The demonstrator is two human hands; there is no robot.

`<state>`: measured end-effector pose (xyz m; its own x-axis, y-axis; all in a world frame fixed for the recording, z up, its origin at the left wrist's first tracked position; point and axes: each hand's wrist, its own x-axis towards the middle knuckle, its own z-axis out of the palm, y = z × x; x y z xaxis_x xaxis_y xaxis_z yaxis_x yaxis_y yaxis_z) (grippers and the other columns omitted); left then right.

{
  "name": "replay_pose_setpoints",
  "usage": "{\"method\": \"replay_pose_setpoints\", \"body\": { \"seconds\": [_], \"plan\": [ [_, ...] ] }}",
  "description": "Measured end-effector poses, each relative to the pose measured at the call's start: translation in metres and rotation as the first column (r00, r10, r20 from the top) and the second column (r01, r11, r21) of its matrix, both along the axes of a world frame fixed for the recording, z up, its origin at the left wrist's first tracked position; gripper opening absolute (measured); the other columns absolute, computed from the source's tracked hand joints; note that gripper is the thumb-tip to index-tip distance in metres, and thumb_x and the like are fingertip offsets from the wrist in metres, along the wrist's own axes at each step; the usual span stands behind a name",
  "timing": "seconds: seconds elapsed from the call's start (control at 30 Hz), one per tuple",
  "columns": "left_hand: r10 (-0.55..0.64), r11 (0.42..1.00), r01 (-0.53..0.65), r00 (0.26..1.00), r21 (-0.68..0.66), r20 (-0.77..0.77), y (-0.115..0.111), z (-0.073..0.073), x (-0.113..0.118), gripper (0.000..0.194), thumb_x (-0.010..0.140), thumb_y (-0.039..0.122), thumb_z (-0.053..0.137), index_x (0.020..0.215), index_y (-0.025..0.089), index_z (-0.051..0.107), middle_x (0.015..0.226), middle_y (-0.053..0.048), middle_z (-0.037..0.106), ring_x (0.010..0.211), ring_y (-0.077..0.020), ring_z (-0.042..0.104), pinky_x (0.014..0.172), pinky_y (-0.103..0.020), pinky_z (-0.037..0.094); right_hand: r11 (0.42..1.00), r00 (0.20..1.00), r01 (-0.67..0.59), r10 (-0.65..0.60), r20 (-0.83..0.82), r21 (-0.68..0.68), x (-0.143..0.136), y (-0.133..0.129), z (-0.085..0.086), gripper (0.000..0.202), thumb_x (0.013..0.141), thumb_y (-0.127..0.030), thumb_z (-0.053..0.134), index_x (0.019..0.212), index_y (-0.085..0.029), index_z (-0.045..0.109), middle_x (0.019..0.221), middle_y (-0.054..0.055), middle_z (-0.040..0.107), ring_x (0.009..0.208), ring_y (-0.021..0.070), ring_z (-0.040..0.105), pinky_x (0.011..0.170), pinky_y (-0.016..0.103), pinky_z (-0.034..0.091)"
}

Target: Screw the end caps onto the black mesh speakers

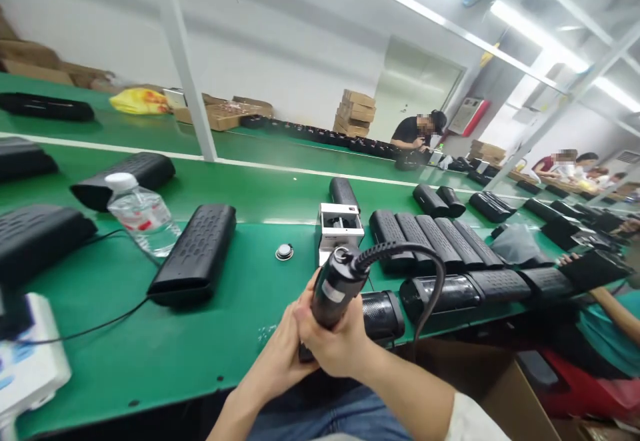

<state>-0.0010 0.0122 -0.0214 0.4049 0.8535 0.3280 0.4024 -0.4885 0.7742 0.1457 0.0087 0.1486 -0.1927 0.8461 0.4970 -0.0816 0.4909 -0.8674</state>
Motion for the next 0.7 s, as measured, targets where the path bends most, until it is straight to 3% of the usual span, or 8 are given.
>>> {"method": "replay_pose_setpoints", "body": {
  "seconds": [0.13, 0.23, 0.4, 0.53, 0.57, 0.6, 0.63, 0.7],
  "plan": [
    [0.032, 0.999, -0.032, 0.999, 0.008, 0.010, -0.007, -0.006, 0.001, 0.118, 0.091, 0.039, 0.088, 0.187, 0.035, 0.019, 0.171, -0.022, 0.058, 0.155, -0.0506, 0.062, 0.126, -0.067, 0.059, 0.999, 0.999, -0.038, 0.037, -0.017, -0.018, 0.002, -0.002, 0.000, 0.031, 0.095, -0.041, 0.078, 0.100, -0.022, 0.053, 0.074, -0.002, 0.055, 0.063, 0.0113, 0.052, 0.061, 0.027, 0.051],
    [0.040, 0.999, -0.040, 0.999, 0.008, 0.002, -0.011, -0.008, 0.001, 0.107, 0.096, 0.035, 0.084, 0.185, 0.028, 0.026, 0.163, -0.024, 0.062, 0.156, -0.0470, 0.061, 0.130, -0.071, 0.055, 0.998, 0.998, -0.053, 0.052, -0.037, -0.038, 0.002, -0.003, -0.002, 0.034, 0.099, -0.044, 0.077, 0.096, -0.023, 0.051, 0.072, -0.003, 0.053, 0.060, 0.0103, 0.051, 0.058, 0.026, 0.049],
    [0.022, 1.000, -0.022, 1.000, -0.001, 0.003, -0.012, -0.003, 0.005, 0.110, 0.090, 0.034, 0.093, 0.180, 0.024, 0.032, 0.166, -0.023, 0.057, 0.159, -0.0457, 0.057, 0.133, -0.072, 0.051, 0.992, 0.990, -0.112, 0.107, -0.089, -0.055, 0.002, -0.002, 0.005, 0.035, 0.105, -0.047, 0.078, 0.100, -0.021, 0.054, 0.070, -0.004, 0.056, 0.054, 0.0079, 0.051, 0.052, 0.022, 0.048],
    [0.004, 0.999, -0.005, 1.000, -0.045, -0.031, -0.011, 0.000, 0.007, 0.134, 0.081, 0.036, 0.103, 0.184, 0.023, 0.018, 0.175, -0.026, 0.047, 0.166, -0.0495, 0.049, 0.137, -0.075, 0.044, 0.980, 0.967, -0.198, 0.191, -0.170, -0.024, 0.021, -0.003, 0.039, 0.041, 0.099, -0.040, 0.088, 0.122, -0.024, 0.059, 0.071, -0.008, 0.061, 0.049, 0.0088, 0.055, 0.049, 0.022, 0.050],
    [0.000, 0.999, -0.001, 0.999, -0.043, -0.033, -0.011, 0.000, 0.007, 0.142, 0.080, 0.038, 0.104, 0.186, 0.025, 0.010, 0.179, -0.027, 0.043, 0.168, -0.0496, 0.047, 0.138, -0.075, 0.043, 0.979, 0.957, -0.205, 0.204, -0.206, 0.015, 0.029, -0.001, 0.052, 0.040, 0.100, -0.038, 0.087, 0.126, -0.026, 0.059, 0.070, -0.009, 0.060, 0.048, 0.0094, 0.055, 0.046, 0.022, 0.049],
    [-0.001, 1.000, 0.000, 1.000, -0.030, -0.029, -0.011, -0.001, 0.007, 0.148, 0.080, 0.040, 0.105, 0.187, 0.027, 0.003, 0.181, -0.027, 0.040, 0.169, -0.0494, 0.046, 0.139, -0.075, 0.042, 0.971, 0.935, -0.198, 0.229, -0.272, 0.138, 0.038, 0.004, 0.064, 0.036, 0.102, -0.032, 0.084, 0.129, -0.026, 0.060, 0.068, -0.009, 0.059, 0.045, 0.0104, 0.053, 0.043, 0.024, 0.047],
    [-0.008, 1.000, 0.008, 1.000, -0.014, -0.024, -0.011, -0.002, 0.007, 0.152, 0.081, 0.043, 0.105, 0.187, 0.029, -0.003, 0.182, -0.027, 0.038, 0.170, -0.0493, 0.045, 0.139, -0.076, 0.042, 0.962, 0.931, -0.143, 0.211, -0.298, 0.234, 0.046, 0.012, 0.076, 0.032, 0.102, -0.025, 0.082, 0.130, -0.024, 0.064, 0.069, -0.008, 0.060, 0.046, 0.0111, 0.053, 0.040, 0.025, 0.045],
    [-0.034, 0.999, 0.034, 0.999, 0.015, -0.016, -0.010, -0.003, 0.006, 0.160, 0.079, 0.049, 0.106, 0.186, 0.030, -0.011, 0.182, -0.028, 0.039, 0.170, -0.0500, 0.045, 0.137, -0.076, 0.044, 0.924, 0.942, 0.093, 0.040, -0.335, 0.372, 0.060, 0.036, 0.092, 0.027, 0.100, -0.012, 0.076, 0.124, -0.020, 0.069, 0.069, -0.007, 0.059, 0.049, 0.0105, 0.053, 0.044, 0.026, 0.047]
  ]
}}
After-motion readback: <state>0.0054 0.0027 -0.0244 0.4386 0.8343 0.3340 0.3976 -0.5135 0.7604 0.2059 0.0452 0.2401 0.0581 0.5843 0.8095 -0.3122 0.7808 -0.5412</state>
